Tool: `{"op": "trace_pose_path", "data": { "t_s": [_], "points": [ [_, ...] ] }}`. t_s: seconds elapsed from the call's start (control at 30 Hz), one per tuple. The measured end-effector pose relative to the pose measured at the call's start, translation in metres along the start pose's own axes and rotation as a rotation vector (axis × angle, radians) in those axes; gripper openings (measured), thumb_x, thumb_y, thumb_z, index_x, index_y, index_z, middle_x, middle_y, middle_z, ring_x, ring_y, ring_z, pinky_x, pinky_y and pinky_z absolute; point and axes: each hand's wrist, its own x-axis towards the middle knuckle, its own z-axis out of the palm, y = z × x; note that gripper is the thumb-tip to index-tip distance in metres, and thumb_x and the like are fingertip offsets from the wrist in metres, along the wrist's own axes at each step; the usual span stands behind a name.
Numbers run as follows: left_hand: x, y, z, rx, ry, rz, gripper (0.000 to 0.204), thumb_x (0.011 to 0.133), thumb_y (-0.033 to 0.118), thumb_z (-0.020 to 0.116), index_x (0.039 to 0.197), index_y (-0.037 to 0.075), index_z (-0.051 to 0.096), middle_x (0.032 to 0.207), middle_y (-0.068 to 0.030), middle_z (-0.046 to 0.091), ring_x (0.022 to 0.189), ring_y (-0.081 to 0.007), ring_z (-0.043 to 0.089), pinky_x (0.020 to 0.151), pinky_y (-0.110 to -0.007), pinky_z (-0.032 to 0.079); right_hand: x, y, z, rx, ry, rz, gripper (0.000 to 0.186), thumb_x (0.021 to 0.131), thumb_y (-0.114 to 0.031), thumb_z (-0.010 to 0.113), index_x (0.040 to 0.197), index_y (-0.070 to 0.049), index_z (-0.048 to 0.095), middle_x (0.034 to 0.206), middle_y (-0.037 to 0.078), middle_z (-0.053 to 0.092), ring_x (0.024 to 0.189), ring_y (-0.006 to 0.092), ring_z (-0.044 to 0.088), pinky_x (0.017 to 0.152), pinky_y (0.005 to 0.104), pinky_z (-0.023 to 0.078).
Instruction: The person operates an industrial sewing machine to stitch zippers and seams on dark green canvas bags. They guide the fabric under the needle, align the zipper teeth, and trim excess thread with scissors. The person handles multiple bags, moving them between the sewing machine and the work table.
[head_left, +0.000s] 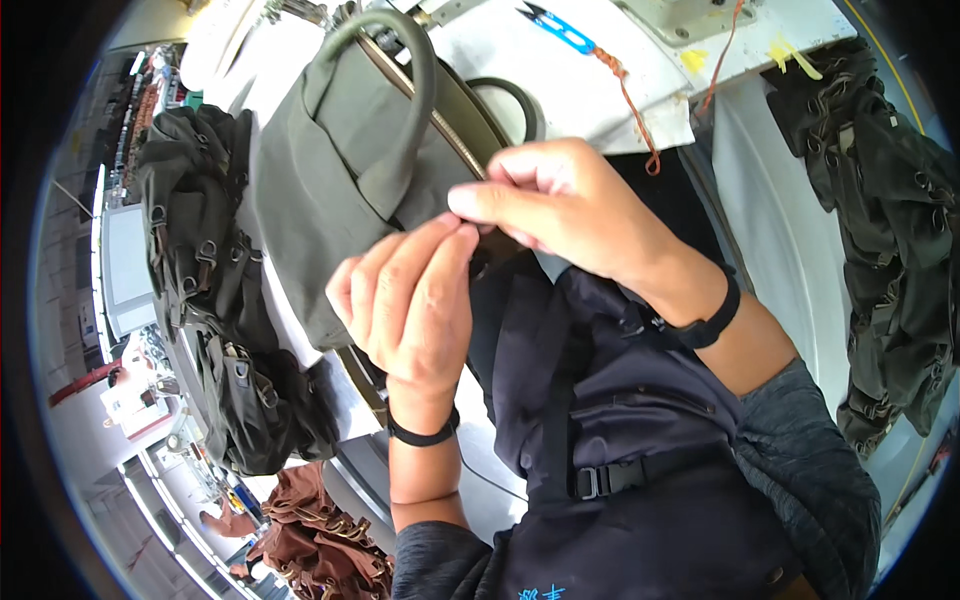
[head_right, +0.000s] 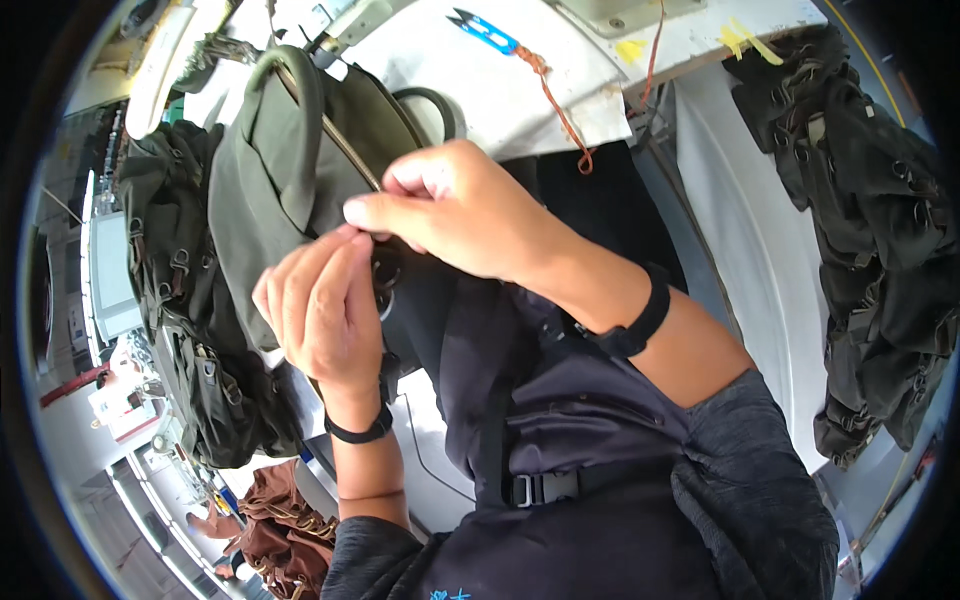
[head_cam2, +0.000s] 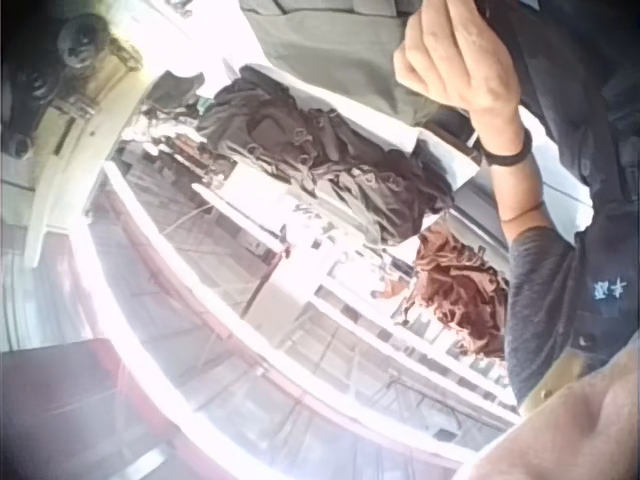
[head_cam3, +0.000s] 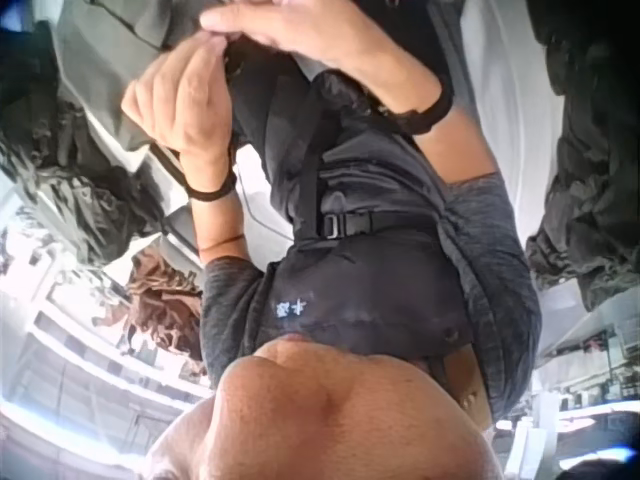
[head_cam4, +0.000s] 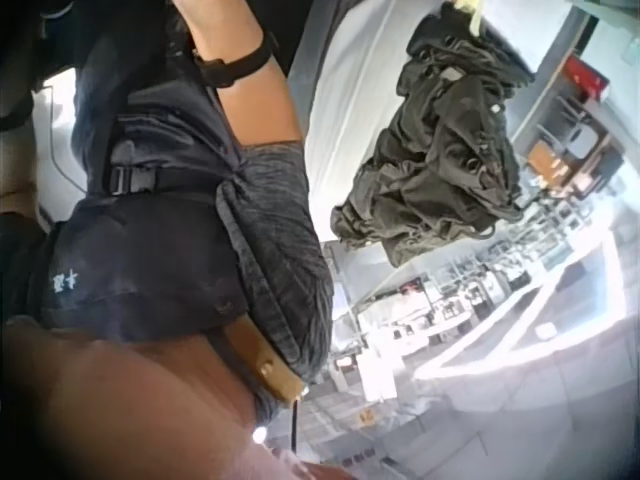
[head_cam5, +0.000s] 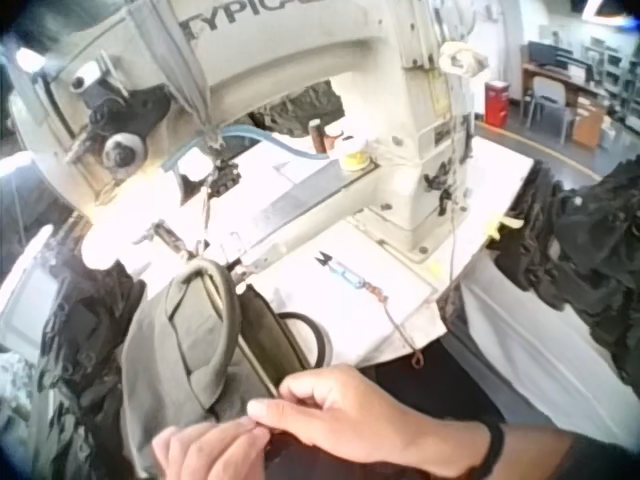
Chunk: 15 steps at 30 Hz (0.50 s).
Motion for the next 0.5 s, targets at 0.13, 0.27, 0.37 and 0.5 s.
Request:
{"op": "trace_pose_path", "data": {
  "t_s": [0.13,0.27,0.37,0.5],
  "points": [
    [-0.0003,-0.0015,0.0024,0.006,0.001,0.027,0.02,0.076,0.009,0.087,0.094,0.016,0.081,0.099,0.0034,0.076,0.084,-0.0154,0.069,0.078,-0.031,0.044,0.0023,0.0027,-0.0029,0.222,0.002,0.11,0.03,0.097,-0.022,0.078,0.077,-0.001,0.07,0.064,-0.002,0.055,0.051,0.0024,0.043,0.045,0.0225,0.03],
    [0.0008,0.0016,-0.0001,0.022,-0.016,0.003,0.02,0.076,0.009,0.086,0.094,0.016,0.081,0.098,0.0031,0.076,0.084,-0.0153,0.069,0.079,-0.031,0.044,0.0014,-0.0009,-0.0038,0.285,-0.029,0.182,0.027,0.096,-0.022,0.078,0.08,-0.002,0.07,0.066,-0.001,0.056,0.05,0.0038,0.045,0.045,0.0217,0.035],
    [0.0,-0.001,-0.0024,0.01,-0.007,-0.001,0.019,0.077,0.009,0.086,0.094,0.016,0.08,0.098,0.003,0.076,0.083,-0.0157,0.068,0.079,-0.031,0.044,0.0041,-0.0006,-0.0018,0.247,-0.065,0.182,0.029,0.098,-0.025,0.076,0.081,-0.002,0.07,0.065,-0.001,0.058,0.05,0.0048,0.048,0.046,0.022,0.037],
    [0.0007,0.0,-0.0055,-0.019,-0.014,-0.017,0.018,0.077,0.009,0.086,0.093,0.014,0.08,0.098,0.0031,0.076,0.083,-0.0156,0.068,0.08,-0.031,0.043,0.0024,-0.0032,0.0003,0.045,-0.088,0.075,0.034,0.103,-0.031,0.071,0.083,-0.003,0.07,0.068,-0.004,0.058,0.058,0.0035,0.051,0.052,0.0223,0.039]
  ]
}}
